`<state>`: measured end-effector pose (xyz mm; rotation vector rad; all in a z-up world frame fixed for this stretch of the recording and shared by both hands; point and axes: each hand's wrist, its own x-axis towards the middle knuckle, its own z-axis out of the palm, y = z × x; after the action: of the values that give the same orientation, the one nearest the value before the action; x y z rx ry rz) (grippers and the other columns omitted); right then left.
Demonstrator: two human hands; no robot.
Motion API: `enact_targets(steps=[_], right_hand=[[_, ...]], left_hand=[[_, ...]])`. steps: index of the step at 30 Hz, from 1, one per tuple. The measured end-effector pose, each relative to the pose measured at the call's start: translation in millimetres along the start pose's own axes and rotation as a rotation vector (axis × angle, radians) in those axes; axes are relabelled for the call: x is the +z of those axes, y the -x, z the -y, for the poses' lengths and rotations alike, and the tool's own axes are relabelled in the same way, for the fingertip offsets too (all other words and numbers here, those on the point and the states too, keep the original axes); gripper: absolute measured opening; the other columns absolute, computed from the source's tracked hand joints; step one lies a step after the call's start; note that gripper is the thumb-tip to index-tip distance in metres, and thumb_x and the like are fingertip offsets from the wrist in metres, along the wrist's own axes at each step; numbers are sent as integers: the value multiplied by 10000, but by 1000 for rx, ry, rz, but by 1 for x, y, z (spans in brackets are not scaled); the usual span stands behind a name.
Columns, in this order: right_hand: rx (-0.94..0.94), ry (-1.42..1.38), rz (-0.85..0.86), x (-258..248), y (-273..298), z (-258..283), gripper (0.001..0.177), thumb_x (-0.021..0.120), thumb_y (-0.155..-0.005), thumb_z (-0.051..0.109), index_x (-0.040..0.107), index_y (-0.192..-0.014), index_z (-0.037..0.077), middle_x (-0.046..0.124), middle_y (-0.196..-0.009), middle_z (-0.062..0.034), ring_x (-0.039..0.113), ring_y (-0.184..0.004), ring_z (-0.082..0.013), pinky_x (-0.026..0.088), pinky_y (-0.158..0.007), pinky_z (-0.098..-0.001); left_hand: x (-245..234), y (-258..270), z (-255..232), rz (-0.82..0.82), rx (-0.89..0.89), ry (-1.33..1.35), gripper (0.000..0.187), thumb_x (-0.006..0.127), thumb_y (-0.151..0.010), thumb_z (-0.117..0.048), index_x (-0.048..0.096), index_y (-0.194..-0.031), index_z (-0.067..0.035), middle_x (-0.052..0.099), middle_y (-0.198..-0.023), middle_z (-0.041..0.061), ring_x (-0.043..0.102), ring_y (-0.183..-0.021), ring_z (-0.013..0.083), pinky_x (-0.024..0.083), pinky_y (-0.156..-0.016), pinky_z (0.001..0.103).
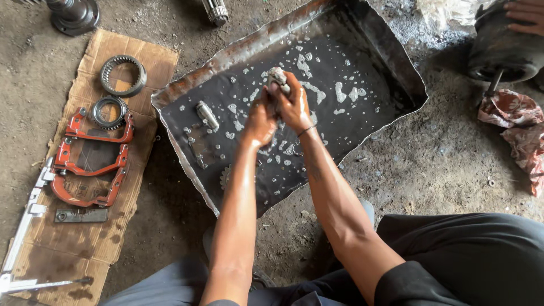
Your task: The person sits on the floor and cleans several small metal mechanical parts using a cloth and a liquid in a shallow metal tray. The person repeatedly picks up parts, scrubs them with the cloth, and places them on a cardboard sheet.
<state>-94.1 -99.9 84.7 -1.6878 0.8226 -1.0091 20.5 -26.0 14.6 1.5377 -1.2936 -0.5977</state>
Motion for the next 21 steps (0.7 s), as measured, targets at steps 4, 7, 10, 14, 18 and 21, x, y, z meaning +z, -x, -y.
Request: enact_targets(steps=[4, 7, 10, 14, 18, 21], right_hand=[[90, -211, 79, 8, 9, 3, 255, 634, -1043, 153, 612, -1262, 25, 642, -953, -19, 534, -837, -105, 464, -713, -303], [9, -212, 66, 28, 24, 3, 203, 626, -1045, 110, 598, -1227, 25, 617, -970, -23, 539, -848, -113, 484, -710, -329], [-271, 127, 15, 59, 39, -3, 210, 632, -995, 64, 559, -1189, 39, 582, -1053, -108, 583, -962, -282, 517, -806, -398], [-249, 366, 136, 83, 68, -18, 300, 700, -1005, 160, 565, -1249, 49, 534, -1022, -163, 566, -977, -384, 485, -862, -483], [-252, 534, 203, 80, 103, -42, 475, 729, -942, 236, 542, -1338, 53, 550, -1119, -153, 543, -1070, -372, 439, -908, -496], [-196, 643, 217, 73, 121, -62, 526, 741, -910, 252, 538, -1358, 63, 545, -1158, -156, 523, -1108, -370, 410, -913, -511]], left_hand=[[-32, -9, 0, -111, -76, 693, 572, 604, -1138, -278, 418, -1641, -77, 497, -1042, 46, 462, -940, 130, 410, -828, 304], [-39, -13, -8, -207, 1, 551, 438, 502, -1096, -329, 552, -1422, -41, 660, -1243, 0, 600, -1137, 58, 468, -895, 219], [-46, -17, -13, -212, -51, 605, 336, 593, -1124, -327, 679, -1117, -2, 707, -1058, 81, 630, -957, 103, 512, -851, 256], [-75, -5, -3, -434, -95, 720, 312, 602, -1056, -369, 577, -958, -73, 672, -908, 37, 694, -866, 142, 577, -828, 302], [-96, 13, 22, -665, -224, 796, 352, 634, -1025, -395, 550, -886, -83, 483, -691, -22, 554, -605, 121, 578, -648, 336], [-99, 19, 41, -867, -300, 808, 368, 660, -1004, -405, 547, -877, -79, 391, -612, -25, 421, -508, 95, 455, -502, 308]])
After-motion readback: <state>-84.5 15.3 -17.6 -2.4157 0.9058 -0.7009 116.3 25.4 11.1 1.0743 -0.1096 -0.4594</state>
